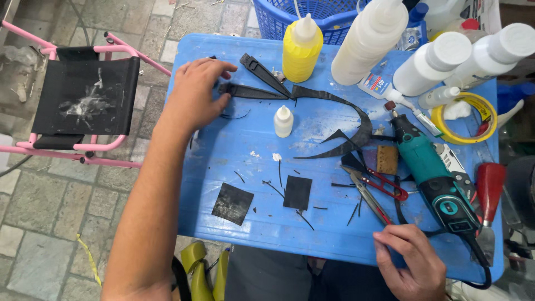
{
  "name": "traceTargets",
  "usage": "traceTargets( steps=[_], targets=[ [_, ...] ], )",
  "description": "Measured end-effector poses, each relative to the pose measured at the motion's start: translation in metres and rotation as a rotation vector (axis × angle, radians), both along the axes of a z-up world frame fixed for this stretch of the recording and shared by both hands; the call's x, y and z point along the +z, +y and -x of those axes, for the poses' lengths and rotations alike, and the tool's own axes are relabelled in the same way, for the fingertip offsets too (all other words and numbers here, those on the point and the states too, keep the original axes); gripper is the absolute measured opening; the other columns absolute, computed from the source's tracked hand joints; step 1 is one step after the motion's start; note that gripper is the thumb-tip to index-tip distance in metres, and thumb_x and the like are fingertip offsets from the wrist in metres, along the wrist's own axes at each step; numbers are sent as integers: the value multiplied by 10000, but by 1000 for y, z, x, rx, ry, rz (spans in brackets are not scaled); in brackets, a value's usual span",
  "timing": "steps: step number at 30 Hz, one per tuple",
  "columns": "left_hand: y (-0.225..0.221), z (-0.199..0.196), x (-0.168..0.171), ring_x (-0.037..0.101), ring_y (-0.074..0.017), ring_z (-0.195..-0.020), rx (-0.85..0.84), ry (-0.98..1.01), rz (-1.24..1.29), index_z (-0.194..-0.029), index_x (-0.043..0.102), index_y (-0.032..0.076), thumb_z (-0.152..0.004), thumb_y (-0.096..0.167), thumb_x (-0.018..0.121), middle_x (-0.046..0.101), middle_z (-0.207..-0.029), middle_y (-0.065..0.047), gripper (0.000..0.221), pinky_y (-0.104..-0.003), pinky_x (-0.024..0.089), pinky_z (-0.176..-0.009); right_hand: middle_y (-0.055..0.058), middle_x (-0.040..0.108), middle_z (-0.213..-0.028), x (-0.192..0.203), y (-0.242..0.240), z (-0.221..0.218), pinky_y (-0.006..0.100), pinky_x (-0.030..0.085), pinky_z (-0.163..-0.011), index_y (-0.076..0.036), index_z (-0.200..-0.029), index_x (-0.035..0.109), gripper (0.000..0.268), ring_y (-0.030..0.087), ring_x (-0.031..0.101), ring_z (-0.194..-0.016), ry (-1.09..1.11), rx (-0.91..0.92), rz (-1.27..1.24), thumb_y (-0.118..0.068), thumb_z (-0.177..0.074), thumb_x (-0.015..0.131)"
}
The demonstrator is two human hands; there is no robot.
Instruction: The person applies glue from a white bottle onto a black square shoe part and then spreads it using a brush before adhering it to another shoe component.
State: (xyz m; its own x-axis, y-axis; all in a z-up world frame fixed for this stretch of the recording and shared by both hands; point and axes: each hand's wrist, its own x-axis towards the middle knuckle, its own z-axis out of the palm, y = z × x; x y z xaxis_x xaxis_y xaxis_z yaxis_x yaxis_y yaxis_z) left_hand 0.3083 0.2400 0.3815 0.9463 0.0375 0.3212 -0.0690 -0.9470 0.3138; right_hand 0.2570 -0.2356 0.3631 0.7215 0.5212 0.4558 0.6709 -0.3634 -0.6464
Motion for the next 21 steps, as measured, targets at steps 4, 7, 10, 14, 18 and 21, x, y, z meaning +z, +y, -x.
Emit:
traceTargets(
  steps=[4,7,10,14,18,21],
  targets=[
    [0,-23,-10,541,-322,-1316,-30,-72,123,-1413,601,114,-932,6,652,638,-1372,-107,496,-475,431,-1098,122,679,-932,0,4,0,315,556,-723,-3,-997,677,258,218,691,-809,-11,11,6,56,-760,762],
    [-8,-55,-15,534,-339,-1293,-80,-130,-69,-1389,625,102,-868,7,712,625,-1387,-123,537,-488,433,-1025,111,677,-932,2,6,3,324,557,-730,-12,-993,679,258,223,689,-816,-32,-14,16,53,-758,763],
    [-11,-67,-7,603,-331,-1229,-74,-66,-128,-1162,688,118,-778,61,789,701,-1259,-101,401,-504,456,-955,100,677,-933,2,9,3,326,555,-730,-23,-984,683,252,234,690,-822,-51,-47,32,47,-759,771],
    [1,-40,24,686,-371,-997,-25,96,44,-1116,683,48,-809,91,840,733,-1037,-166,348,-465,530,-864,104,671,-945,5,8,4,335,556,-752,-25,-989,679,253,251,687,-835,-49,-38,18,44,-759,761],
    [13,53,75,723,-235,-864,142,-80,135,-1220,707,12,-898,81,898,737,-987,-167,380,-338,559,-773,102,674,-947,10,10,5,341,557,-747,-22,-1003,681,258,254,687,-838,-71,9,2,38,-768,768],
    [-29,132,93,713,-61,-909,328,-208,755,-1189,681,74,-844,35,798,721,-1036,-48,366,-182,576,-814,104,680,-973,15,13,12,339,558,-765,-23,-1045,682,256,239,689,-852,-44,83,-90,10,-806,767]
  ],
)
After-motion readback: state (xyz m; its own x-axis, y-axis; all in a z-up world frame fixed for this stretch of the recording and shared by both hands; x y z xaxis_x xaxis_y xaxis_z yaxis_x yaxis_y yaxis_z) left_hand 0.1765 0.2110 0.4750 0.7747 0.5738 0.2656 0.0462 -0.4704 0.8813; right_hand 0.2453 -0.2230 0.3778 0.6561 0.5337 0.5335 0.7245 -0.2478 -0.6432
